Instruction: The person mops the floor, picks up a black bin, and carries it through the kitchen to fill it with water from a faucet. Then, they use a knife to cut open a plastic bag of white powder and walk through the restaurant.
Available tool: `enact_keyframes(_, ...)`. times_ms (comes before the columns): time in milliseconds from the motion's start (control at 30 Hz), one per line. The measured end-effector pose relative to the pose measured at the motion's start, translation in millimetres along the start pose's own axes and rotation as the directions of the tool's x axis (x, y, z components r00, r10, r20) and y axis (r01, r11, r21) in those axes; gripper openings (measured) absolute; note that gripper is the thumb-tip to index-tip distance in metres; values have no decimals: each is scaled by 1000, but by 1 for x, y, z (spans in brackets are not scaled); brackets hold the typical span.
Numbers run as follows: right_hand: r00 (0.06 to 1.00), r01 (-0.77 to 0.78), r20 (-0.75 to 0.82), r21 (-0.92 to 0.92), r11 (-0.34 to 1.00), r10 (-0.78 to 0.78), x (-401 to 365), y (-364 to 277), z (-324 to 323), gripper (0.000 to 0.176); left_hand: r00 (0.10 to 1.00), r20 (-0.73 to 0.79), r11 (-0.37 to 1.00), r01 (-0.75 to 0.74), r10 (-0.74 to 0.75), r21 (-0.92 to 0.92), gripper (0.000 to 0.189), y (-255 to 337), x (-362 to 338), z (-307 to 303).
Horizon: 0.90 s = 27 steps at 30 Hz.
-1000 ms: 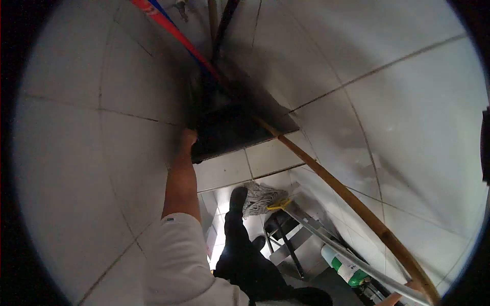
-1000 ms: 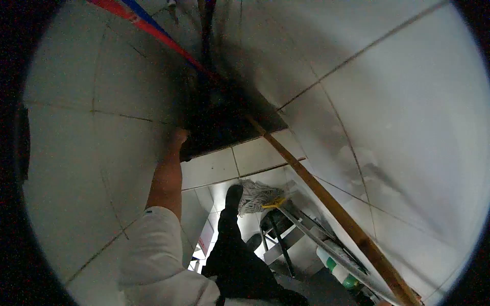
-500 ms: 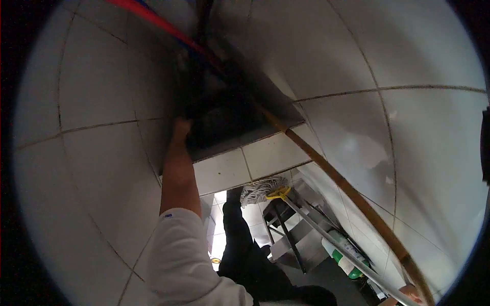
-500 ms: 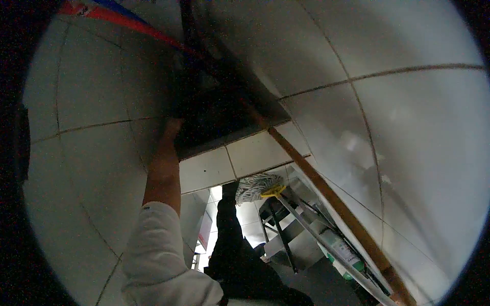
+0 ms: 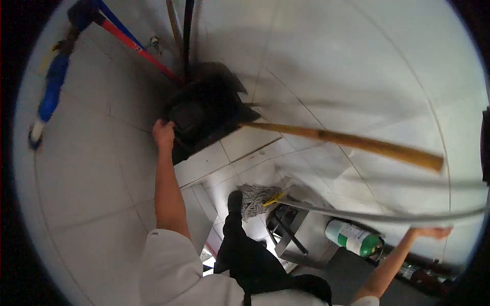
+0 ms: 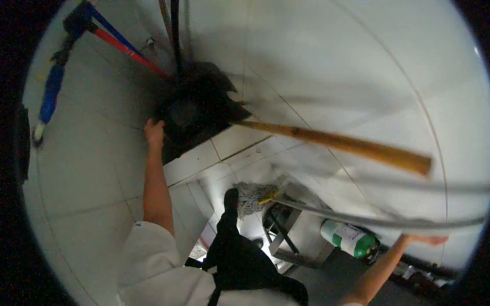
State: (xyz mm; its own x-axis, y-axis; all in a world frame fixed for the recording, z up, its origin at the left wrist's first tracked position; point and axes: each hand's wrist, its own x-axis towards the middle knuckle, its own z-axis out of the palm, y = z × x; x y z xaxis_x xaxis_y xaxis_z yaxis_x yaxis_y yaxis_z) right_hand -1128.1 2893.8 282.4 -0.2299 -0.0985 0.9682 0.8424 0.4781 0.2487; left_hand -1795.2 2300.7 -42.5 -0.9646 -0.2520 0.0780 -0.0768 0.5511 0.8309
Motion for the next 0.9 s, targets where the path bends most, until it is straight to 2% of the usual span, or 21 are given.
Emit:
enact_keyframes(67, 990, -130, -51, 38, 991, 132, -7, -2, 7, 55, 987, -114, 987, -95, 110, 127, 24, 60, -38, -43)
enact_keyframes(133, 984, -176, 58, 152, 973, 169, 14, -37, -20, 56, 963, -179, 967, -170, 204, 189, 24, 131, -92, -101)
enact_keyframes(167, 976, -206, 112, 204, 957, 186, 24, -54, -33, 56, 955, -214, 979, -194, 204, 67, 24, 157, -116, -129)
enact_keyframes(233, 930, -361, 246, 460, 811, 274, 17, -46, -74, 55, 945, -262, 953, -246, 194, -179, 25, 205, -172, -183)
enact_keyframes(300, 847, -531, 338, 547, 647, 410, -2, -33, -122, 52, 950, -246, 931, -256, 193, -260, 25, 264, -238, -243)
enact_keyframes(367, 679, -733, 481, 469, 492, 554, -34, -17, -171, 49, 958, -137, 944, -276, 253, -180, 29, 299, -289, -299)
enact_keyframes(400, 561, -828, 559, 364, 428, 610, -50, -10, -196, 48, 971, -62, 902, -236, 229, -361, 37, 292, -293, -316)
enact_keyframes(433, 473, -880, 579, 335, 336, 664, -68, -4, -217, 44, 975, 21, 897, -197, 223, -395, 41, 301, -314, -335)
enact_keyframes(467, 346, -935, 620, 170, 310, 704, -97, 6, -234, 38, 975, 79, 872, -147, 207, -467, 40, 302, -331, -347)
enact_keyframes(500, 233, -972, 634, 185, 148, 738, -121, 7, -250, 32, 974, 118, 849, -106, 194, -518, 41, 314, -368, -353)
enact_keyframes(533, 93, -989, 643, 145, -2, 760, -127, 3, -276, 34, 948, 178, 870, -155, 265, -468, 39, 293, -356, -359)
enact_keyframes(567, -37, -998, 694, 8, -59, 719, -165, 4, -289, 39, 919, 202, 866, -219, 338, -450, 38, 290, -364, -355)
enact_keyframes(600, -72, -980, 758, 67, -187, 648, -171, -9, -313, 36, 855, 344, 886, -243, 388, -395, 39, 284, -366, -355)
enact_keyframes(633, -170, -972, 833, -53, -229, 526, -170, -18, -338, 41, 775, 467, 895, -286, 426, -342, 41, 288, -372, -351)
enact_keyframes(667, -83, -953, 885, 63, -296, 459, -174, -29, -359, 42, 726, 510, 880, -299, 461, -369, 42, 299, -401, -343)
enact_keyframes(700, -98, -936, 942, 22, -351, 321, -180, -35, -380, 46, 672, 550, 863, -311, 495, -397, 42, 310, -430, -335)
enact_keyframes(733, -62, -913, 974, 34, -407, 220, -160, -34, -402, 50, 569, 553, 793, -437, 609, -424, 39, 319, -435, -320)
enact_keyframes(767, -15, -889, 992, 42, -455, 121, -123, -29, -425, 53, 449, 545, 700, -544, 708, -462, 37, 316, -432, -308)
enact_keyframes(833, 120, -887, 988, 151, -437, 97, -72, -18, -459, 63, 175, 498, 468, -688, 849, -554, 39, 305, -422, -280)
enact_keyframes(900, 215, -901, 975, 219, -376, 51, -33, 4, -488, 63, -107, 391, 195, -729, 914, -656, 46, 302, -435, -237)
